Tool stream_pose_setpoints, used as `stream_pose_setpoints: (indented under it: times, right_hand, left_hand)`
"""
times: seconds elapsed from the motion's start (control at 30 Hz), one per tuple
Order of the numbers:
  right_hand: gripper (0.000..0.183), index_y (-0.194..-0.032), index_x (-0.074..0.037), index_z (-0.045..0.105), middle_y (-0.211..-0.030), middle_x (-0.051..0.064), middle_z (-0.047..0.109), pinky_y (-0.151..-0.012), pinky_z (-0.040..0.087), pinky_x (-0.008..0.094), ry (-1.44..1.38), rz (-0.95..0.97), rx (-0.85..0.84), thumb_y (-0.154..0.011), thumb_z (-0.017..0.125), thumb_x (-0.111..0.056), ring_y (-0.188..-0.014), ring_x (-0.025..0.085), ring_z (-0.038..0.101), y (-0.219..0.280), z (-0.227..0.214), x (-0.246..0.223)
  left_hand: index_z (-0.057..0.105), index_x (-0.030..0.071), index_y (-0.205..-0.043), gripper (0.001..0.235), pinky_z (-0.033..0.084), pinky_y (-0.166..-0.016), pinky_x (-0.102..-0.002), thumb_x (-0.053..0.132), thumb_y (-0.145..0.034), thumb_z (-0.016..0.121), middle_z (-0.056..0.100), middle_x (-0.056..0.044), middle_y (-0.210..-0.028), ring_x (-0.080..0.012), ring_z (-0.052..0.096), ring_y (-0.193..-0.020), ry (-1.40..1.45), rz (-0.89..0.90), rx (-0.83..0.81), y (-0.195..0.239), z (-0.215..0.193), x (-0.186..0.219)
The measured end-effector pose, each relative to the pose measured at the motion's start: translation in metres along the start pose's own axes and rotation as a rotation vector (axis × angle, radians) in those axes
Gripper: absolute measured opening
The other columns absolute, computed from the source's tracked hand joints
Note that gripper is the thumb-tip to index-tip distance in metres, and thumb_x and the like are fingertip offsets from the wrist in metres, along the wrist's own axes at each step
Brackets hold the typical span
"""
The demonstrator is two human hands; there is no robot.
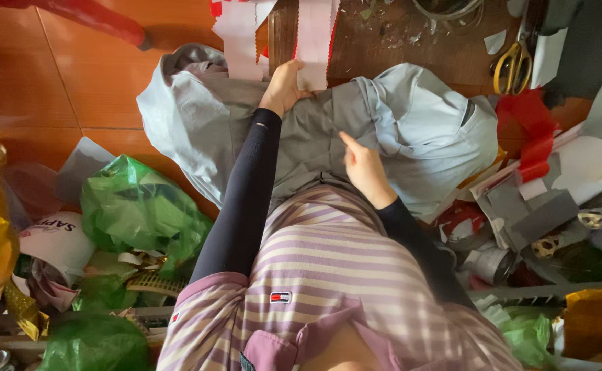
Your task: The person sits on the floor and decorates a wooden lattice structure. They wrap a gold foil sheet around the base of the structure and then repeatedly apply strips of red and white paper to the sides using a brush and adhesive from a metal container.
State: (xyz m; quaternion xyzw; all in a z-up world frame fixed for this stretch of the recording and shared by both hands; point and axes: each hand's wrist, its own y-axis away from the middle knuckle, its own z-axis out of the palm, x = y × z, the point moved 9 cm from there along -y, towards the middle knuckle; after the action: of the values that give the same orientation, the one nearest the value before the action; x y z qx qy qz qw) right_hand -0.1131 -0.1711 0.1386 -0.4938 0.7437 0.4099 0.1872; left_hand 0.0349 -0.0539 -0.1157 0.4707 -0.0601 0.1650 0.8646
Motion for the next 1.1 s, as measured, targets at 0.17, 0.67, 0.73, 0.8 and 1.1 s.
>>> stream_pose_setpoints:
  times: [0.17,0.67,0.73,0.8,1.1]
  right_hand:
    - [0.046,-0.141,-0.006,0.059,-0.071,0.015,0.067,-0.062,0.053,0.040,-0.090,0.026,0.022,-0.098,0.047,0.002,-0.064,0.029,0.069,-0.003,-0.020,0.015]
    - [0.048,-0.139,0.001,0.054,-0.094,0.031,0.069,-0.078,0.050,0.058,0.145,-0.116,0.290,-0.091,0.052,0.002,-0.091,0.049,0.067,-0.192,0.026,0.048]
    - [0.053,-0.141,0.002,0.055,-0.094,0.032,0.069,-0.077,0.052,0.056,0.129,-0.099,0.323,-0.088,0.050,0.003,-0.090,0.049,0.067,-0.185,0.010,0.057]
    - [0.050,-0.142,0.003,0.055,-0.095,0.031,0.069,-0.077,0.052,0.055,0.137,-0.105,0.314,-0.092,0.050,0.002,-0.090,0.048,0.067,-0.184,-0.002,0.054]
    - [0.025,-0.121,-0.004,0.067,-0.089,0.019,0.075,-0.060,0.054,0.040,-0.149,-0.128,0.458,-0.098,0.061,-0.010,-0.071,0.032,0.070,-0.169,-0.057,0.013]
  left_hand:
    - [0.052,-0.009,-0.125,0.041,0.061,-0.092,-0.060,0.019,-0.098,0.038,0.067,-0.027,-0.120,-0.0444,0.070,-0.105,0.035,-0.016,-0.138,0.014,0.024,0.007]
    - [0.050,-0.011,-0.126,0.039,0.059,-0.091,-0.062,0.015,-0.098,0.041,0.062,-0.027,-0.126,-0.0430,0.067,-0.114,-0.026,-0.016,-0.023,-0.015,-0.009,-0.014]
    - [0.050,-0.012,-0.127,0.040,0.060,-0.091,-0.061,0.015,-0.098,0.041,0.063,-0.027,-0.126,-0.0427,0.067,-0.114,-0.047,-0.018,-0.016,-0.013,-0.007,-0.010]
    - [0.050,-0.014,-0.126,0.041,0.060,-0.091,-0.061,0.015,-0.099,0.040,0.063,-0.027,-0.125,-0.0431,0.067,-0.112,-0.036,-0.015,-0.015,-0.009,-0.004,-0.007]
    - [0.056,-0.006,-0.124,0.034,0.058,-0.091,-0.061,0.014,-0.097,0.048,0.064,-0.020,-0.122,-0.0373,0.067,-0.111,-0.036,0.107,-0.104,0.006,0.003,0.003]
